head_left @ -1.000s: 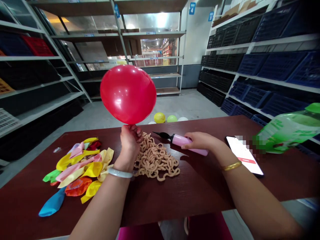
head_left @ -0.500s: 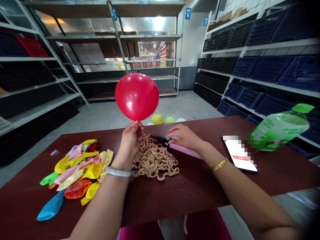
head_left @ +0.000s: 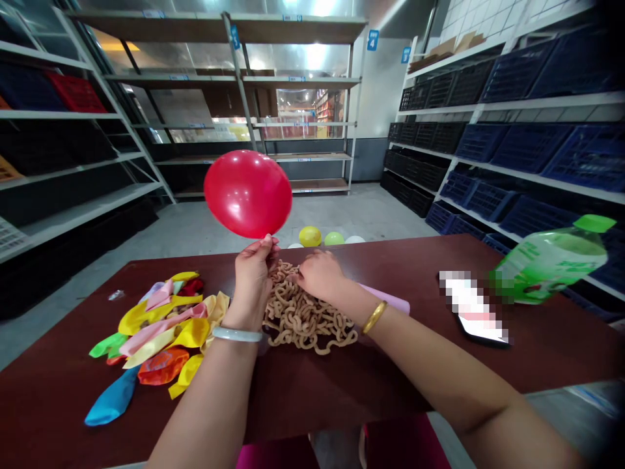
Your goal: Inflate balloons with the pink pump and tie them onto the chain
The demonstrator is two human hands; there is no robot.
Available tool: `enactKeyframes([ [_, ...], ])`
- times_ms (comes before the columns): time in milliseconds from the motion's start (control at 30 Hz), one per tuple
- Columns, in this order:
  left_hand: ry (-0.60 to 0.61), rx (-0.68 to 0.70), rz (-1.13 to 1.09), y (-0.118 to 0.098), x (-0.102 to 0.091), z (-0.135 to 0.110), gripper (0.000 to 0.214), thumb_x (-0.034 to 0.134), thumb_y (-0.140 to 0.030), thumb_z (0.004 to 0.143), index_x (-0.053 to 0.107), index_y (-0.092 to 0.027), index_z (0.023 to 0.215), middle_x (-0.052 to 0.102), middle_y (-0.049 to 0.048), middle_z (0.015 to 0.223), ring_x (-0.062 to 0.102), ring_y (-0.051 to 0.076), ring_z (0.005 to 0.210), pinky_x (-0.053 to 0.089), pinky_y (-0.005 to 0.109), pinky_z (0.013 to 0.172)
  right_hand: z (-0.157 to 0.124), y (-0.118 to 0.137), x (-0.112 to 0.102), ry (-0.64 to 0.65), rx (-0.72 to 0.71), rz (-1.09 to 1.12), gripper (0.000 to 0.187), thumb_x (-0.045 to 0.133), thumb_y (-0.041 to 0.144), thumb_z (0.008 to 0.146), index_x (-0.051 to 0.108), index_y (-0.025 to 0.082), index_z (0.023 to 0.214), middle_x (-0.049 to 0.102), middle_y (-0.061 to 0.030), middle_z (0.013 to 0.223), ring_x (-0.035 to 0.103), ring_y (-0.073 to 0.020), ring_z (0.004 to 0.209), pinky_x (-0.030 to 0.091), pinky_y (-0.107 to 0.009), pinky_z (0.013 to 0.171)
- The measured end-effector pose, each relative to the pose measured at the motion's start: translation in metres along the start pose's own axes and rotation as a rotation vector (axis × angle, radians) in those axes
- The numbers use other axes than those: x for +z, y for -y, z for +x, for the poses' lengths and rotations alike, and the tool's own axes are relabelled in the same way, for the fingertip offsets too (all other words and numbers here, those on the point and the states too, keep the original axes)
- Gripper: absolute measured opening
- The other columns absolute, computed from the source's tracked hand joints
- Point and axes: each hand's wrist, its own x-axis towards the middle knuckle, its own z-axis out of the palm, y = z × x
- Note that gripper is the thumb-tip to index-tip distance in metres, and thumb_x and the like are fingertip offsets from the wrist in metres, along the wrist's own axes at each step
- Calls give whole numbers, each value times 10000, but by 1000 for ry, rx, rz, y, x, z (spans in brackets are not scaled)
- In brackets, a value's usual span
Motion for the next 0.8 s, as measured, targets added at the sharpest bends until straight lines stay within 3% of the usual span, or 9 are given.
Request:
enactKeyframes([
  [100,7,45,3,1,-1,1,279,766,-357,740,604,-132,710,532,-29,576,444,46,462,280,140,408,5,8,7,24,22,43,299,647,387,853,775,117,871,737,-201,963,609,-349,1015,424,-432,834],
  [200,-20,74,-11,0,-2,3,256,678,-344,802,529,-164,696,460,-49,556,382,51,440,239,149,387,6,7,6,10,-5,135,230,623,351,866,777,187,911,753,-116,968,639,-275,951,441,-365,785],
  [267,-40,80,-17,-1,-3,4,234,642,-315,801,490,-178,687,424,-58,547,355,55,432,231,154,382,4,3,2,-9,-3,402,242,605,379,886,768,207,937,756,-66,939,653,-215,866,447,-315,743],
  [400,-89,72,-28,-1,-3,4,204,576,-240,752,414,-194,637,350,-70,520,288,58,411,191,166,368,-1,-1,-9,-37,47,1168,294,685,447,826,735,165,895,737,-44,850,651,-177,802,475,-295,752],
  [533,-96,1,-38,1,-1,1,223,537,-231,718,353,-206,594,294,-72,502,270,62,394,163,183,355,-6,0,-20,-58,42,1596,290,762,448,759,710,178,852,713,-35,853,651,-170,838,492,-335,859],
  [667,-55,-123,-83,6,4,-2,244,530,-260,718,318,-217,604,279,-75,508,251,63,370,137,190,339,-3,-5,-31,-47,67,1660,288,793,431,731,692,178,824,656,-6,764,597,-126,697,507,-311,743],
  [800,-39,-208,-100,9,7,-3,231,515,-275,713,314,-219,615,289,-72,520,268,65,376,139,185,337,3,-12,-45,-85,13,1636,302,809,430,714,689,169,809,598,22,678,501,-85,574,426,-252,576],
])
